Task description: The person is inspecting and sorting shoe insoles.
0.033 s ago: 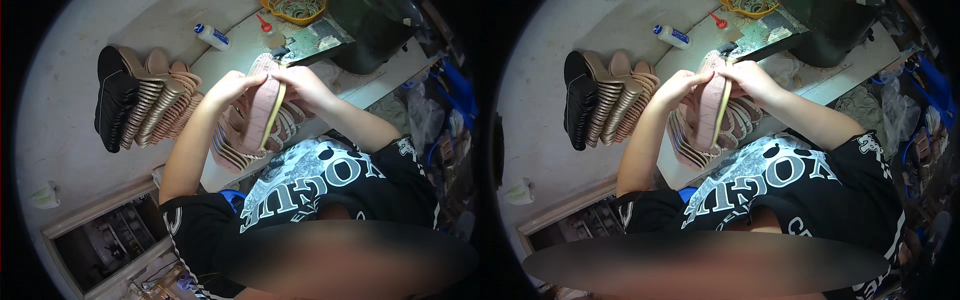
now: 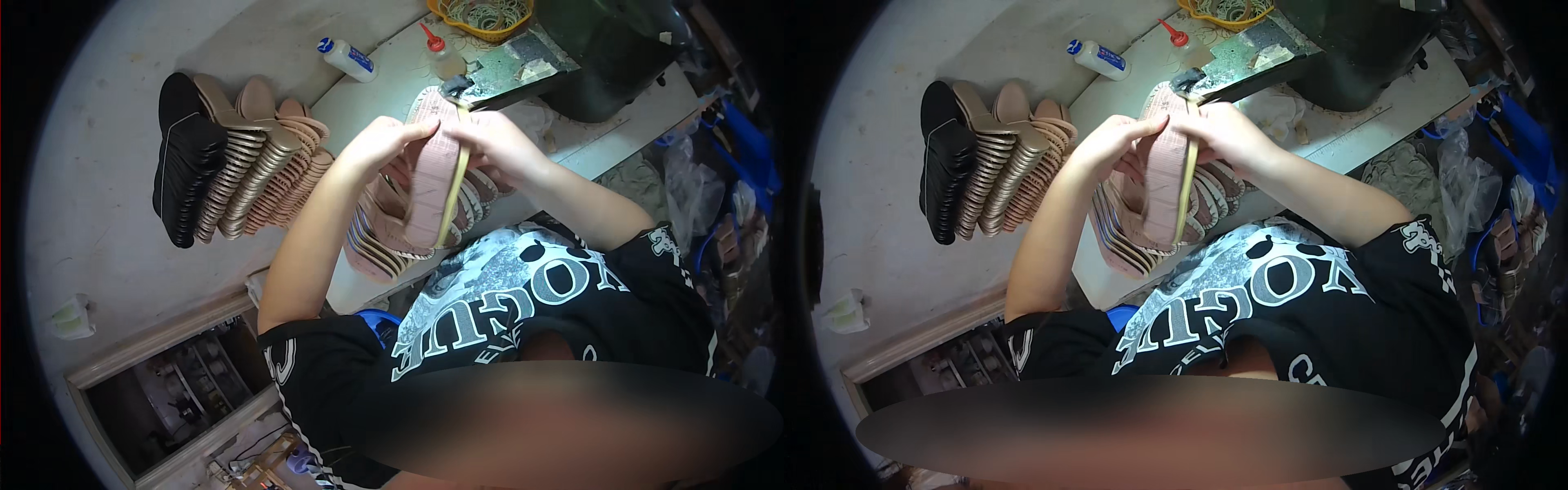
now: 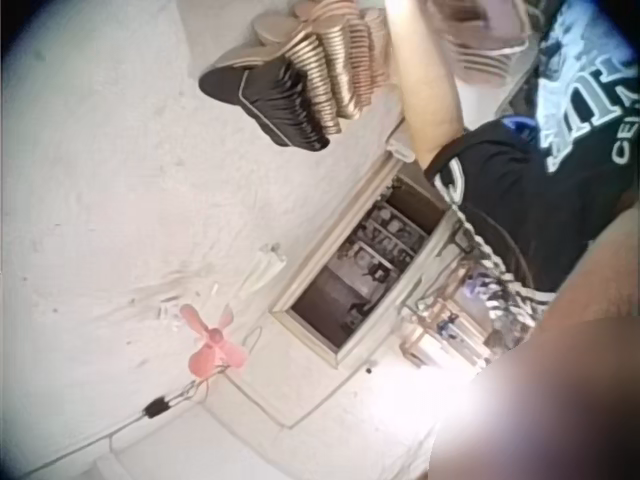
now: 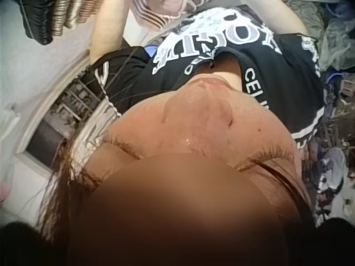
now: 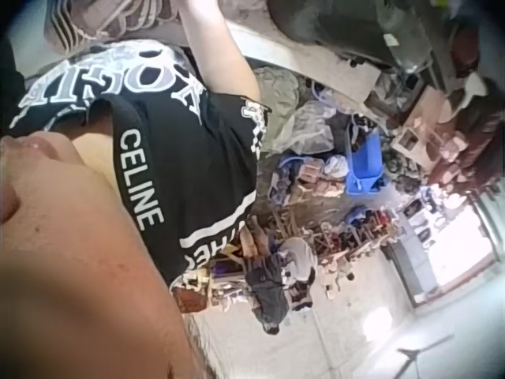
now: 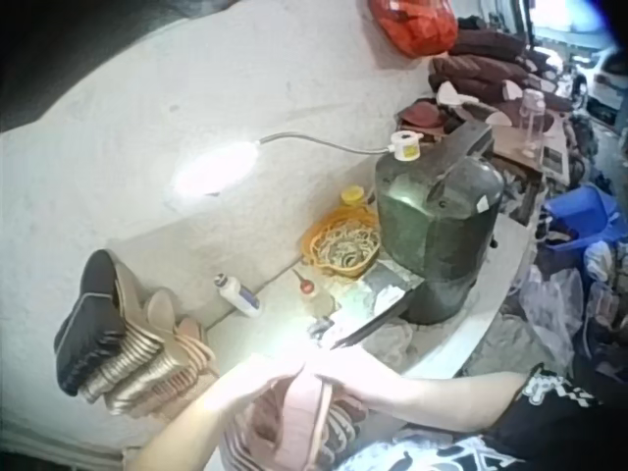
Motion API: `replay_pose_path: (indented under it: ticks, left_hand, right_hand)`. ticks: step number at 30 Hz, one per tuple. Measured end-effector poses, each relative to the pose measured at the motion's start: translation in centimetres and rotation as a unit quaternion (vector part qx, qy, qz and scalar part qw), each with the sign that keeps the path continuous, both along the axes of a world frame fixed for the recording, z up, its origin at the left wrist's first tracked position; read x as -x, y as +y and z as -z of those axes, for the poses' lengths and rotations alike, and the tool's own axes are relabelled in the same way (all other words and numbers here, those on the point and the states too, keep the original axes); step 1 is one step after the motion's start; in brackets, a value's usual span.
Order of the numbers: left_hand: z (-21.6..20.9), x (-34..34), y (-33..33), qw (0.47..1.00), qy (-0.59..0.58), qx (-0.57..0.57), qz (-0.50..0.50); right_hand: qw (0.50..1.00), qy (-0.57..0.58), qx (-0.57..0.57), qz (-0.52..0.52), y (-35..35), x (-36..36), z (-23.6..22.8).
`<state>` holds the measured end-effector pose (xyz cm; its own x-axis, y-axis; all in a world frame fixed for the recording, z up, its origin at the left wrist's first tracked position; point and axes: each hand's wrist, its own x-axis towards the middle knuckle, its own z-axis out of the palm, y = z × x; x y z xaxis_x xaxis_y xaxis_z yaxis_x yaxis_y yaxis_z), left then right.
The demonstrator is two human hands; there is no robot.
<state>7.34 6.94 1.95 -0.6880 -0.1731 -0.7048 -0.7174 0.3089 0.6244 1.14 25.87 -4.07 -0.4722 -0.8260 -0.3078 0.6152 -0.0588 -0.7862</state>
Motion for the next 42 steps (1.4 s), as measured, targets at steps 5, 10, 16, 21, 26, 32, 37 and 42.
replay_pose_path:
  ticks: [5, 10, 16, 21, 26, 32, 37, 42]
  left_hand:
    - [-0.2, -0.3, 2.2, 0.997, -0.023, -0.056, -0.055]
    - [-1.4, -0.7, 2.1, 0.994, -0.003, -0.1, -0.048]
    - [0.5, -0.4, 1.1, 0.989, 0.063, -0.073, -0.113]
    - [0.4, -0.2, 1.2, 0.977, 0.072, -0.094, -0.178]
    - [0.9, 0.5, 0.3, 0.979, 0.083, -0.082, -0.169]
    - [1.6, 2.6, -2.4, 0.989, 0.066, -0.026, -0.129]
    - [1.8, 5.3, -5.9, 0.991, 0.013, 0.131, -0.03]
    - [1.7, 7.1, -6.8, 0.895, 0.285, 0.292, 0.181]
  right_hand:
    - [0.994, 0.099, 0.017, -0.037, 2.1, -1.2, 0.7]
    - [0.997, 0.07, 0.015, -0.029, 1.2, 0.7, 0.9]
    - [0.999, 0.008, 0.046, -0.026, 0.3, 1.4, 1.7]
    - [0.98, 0.033, -0.068, -0.184, 4.5, -0.6, 0.8]
    - [0.99, -0.034, -0.027, -0.136, 5.0, -2.7, 0.2]
    - [0.999, -0.038, -0.004, -0.025, 2.9, -2.6, -0.1]
    - [0.998, -0.049, 0.011, 0.036, 1.1, -1.8, 0.0]
    - [0.997, -0.052, 0.019, 0.06, -0.3, -1.1, 0.1]
